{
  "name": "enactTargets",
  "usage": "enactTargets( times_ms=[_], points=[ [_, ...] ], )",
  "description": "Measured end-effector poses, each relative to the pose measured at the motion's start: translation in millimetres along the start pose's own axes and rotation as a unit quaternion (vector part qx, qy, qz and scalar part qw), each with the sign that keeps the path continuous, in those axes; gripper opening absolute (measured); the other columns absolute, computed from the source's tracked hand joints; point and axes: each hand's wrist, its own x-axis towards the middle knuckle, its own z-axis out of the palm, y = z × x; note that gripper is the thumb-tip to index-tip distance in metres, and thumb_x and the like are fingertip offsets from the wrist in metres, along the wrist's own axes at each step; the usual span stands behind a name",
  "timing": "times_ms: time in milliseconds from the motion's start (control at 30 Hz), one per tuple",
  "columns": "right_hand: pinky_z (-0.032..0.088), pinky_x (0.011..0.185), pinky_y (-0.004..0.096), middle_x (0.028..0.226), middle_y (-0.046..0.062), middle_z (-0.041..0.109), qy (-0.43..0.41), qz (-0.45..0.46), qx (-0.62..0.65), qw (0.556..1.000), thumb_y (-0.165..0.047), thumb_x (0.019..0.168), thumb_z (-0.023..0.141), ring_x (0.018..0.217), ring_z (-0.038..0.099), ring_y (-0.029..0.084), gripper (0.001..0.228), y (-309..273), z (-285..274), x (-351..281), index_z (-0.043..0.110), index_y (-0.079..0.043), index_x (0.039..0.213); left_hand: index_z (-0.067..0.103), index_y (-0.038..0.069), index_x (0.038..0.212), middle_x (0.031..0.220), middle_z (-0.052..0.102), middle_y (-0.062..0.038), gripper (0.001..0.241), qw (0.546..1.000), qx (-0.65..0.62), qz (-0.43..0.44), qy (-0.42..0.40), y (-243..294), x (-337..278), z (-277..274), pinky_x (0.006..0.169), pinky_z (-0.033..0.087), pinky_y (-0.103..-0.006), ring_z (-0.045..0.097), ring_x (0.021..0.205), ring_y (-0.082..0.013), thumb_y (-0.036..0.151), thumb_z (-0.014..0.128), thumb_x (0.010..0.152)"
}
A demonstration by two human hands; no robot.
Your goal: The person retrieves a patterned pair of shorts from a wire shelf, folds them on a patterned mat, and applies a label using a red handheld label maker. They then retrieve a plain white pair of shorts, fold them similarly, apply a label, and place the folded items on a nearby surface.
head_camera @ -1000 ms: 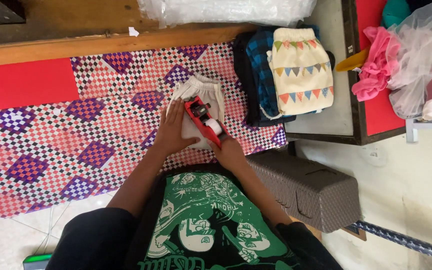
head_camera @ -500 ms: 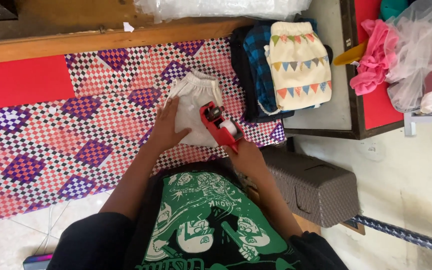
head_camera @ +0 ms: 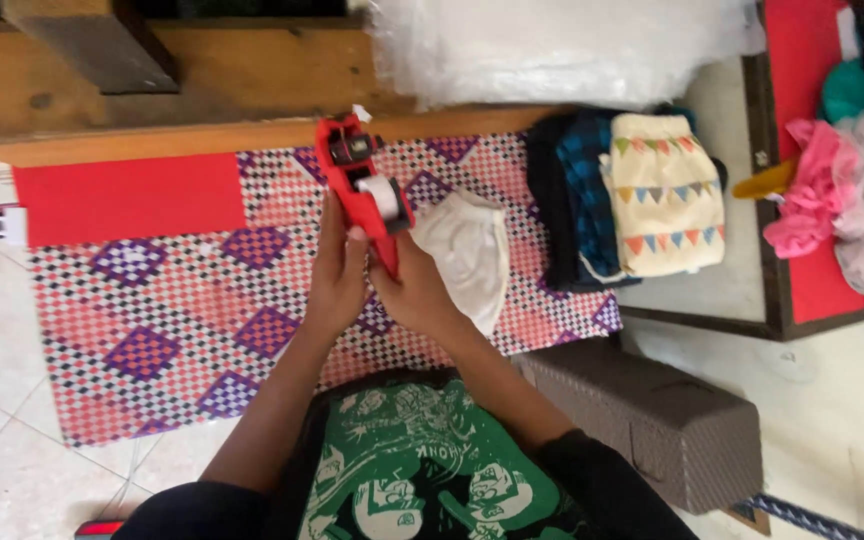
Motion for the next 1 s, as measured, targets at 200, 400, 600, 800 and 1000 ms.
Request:
enactTargets(
  times_ms=[200, 400, 600, 800, 1000],
  points=[
    [0.051, 0.096, 0.058, 0.117, 0.034, 0.065, -0.004, 0.046, 0.01, 0.999, -0.026, 0.098, 0.052, 0.116, 0.062, 0.054, 0.048, -62, 39, 90, 0.05, 0.004, 0.135, 0.035, 0.0, 0.158, 0.158, 0.04, -0.027, 0.051, 0.994, -0.049, 0.07, 0.072, 17, 59, -46, 0.125, 0.026, -0.0512, 0.035, 0.15, -0.0383, 0.024, 0.046, 0.114],
    [0.052, 0.095, 0.053, 0.11, 0.026, 0.069, 0.014, 0.042, 0.02, 0.999, -0.038, 0.097, 0.057, 0.112, 0.067, 0.048, 0.045, -31, 64, 156, 0.06, -0.001, 0.123, 0.037, -0.005, 0.155, 0.153, 0.043, -0.033, 0.049, 0.992, -0.046, 0.106, 0.054, 11, 106, -61, 0.123, 0.028, -0.0551, 0.037, 0.147, -0.043, 0.019, 0.048, 0.114],
    [0.041, 0.116, 0.06, 0.144, 0.037, 0.052, 0.01, -0.057, 0.041, 0.997, -0.038, 0.097, 0.068, 0.135, 0.051, 0.053, 0.073, -29, 39, 129, 0.041, 0.004, 0.15, 0.024, 0.004, 0.163, 0.161, 0.034, -0.023, 0.051, 0.979, -0.082, 0.151, 0.108, -53, 112, -55, 0.125, 0.028, -0.0545, 0.029, 0.152, -0.0342, 0.001, 0.044, 0.116],
    [0.035, 0.115, 0.051, 0.132, 0.018, 0.054, 0.257, -0.091, -0.021, 0.962, -0.011, 0.094, 0.073, 0.134, 0.05, 0.038, 0.049, 117, -20, 15, 0.05, -0.001, 0.136, 0.049, 0.008, 0.13, 0.113, 0.053, -0.011, 0.02, 0.991, -0.028, -0.006, 0.134, -111, 12, 3, 0.101, 0.044, -0.0441, 0.058, 0.113, -0.0266, 0.013, 0.051, 0.11],
    [0.042, 0.107, 0.065, 0.134, 0.036, 0.052, 0.174, 0.229, 0.002, 0.958, -0.029, 0.091, 0.074, 0.124, 0.055, 0.056, 0.082, 183, -60, -84, 0.028, 0.001, 0.153, 0.031, -0.005, 0.154, 0.14, 0.048, -0.03, 0.082, 0.937, 0.177, -0.191, -0.233, -72, -21, 63, 0.116, 0.037, -0.0559, 0.046, 0.137, -0.0469, 0.047, 0.061, 0.098]
  ],
)
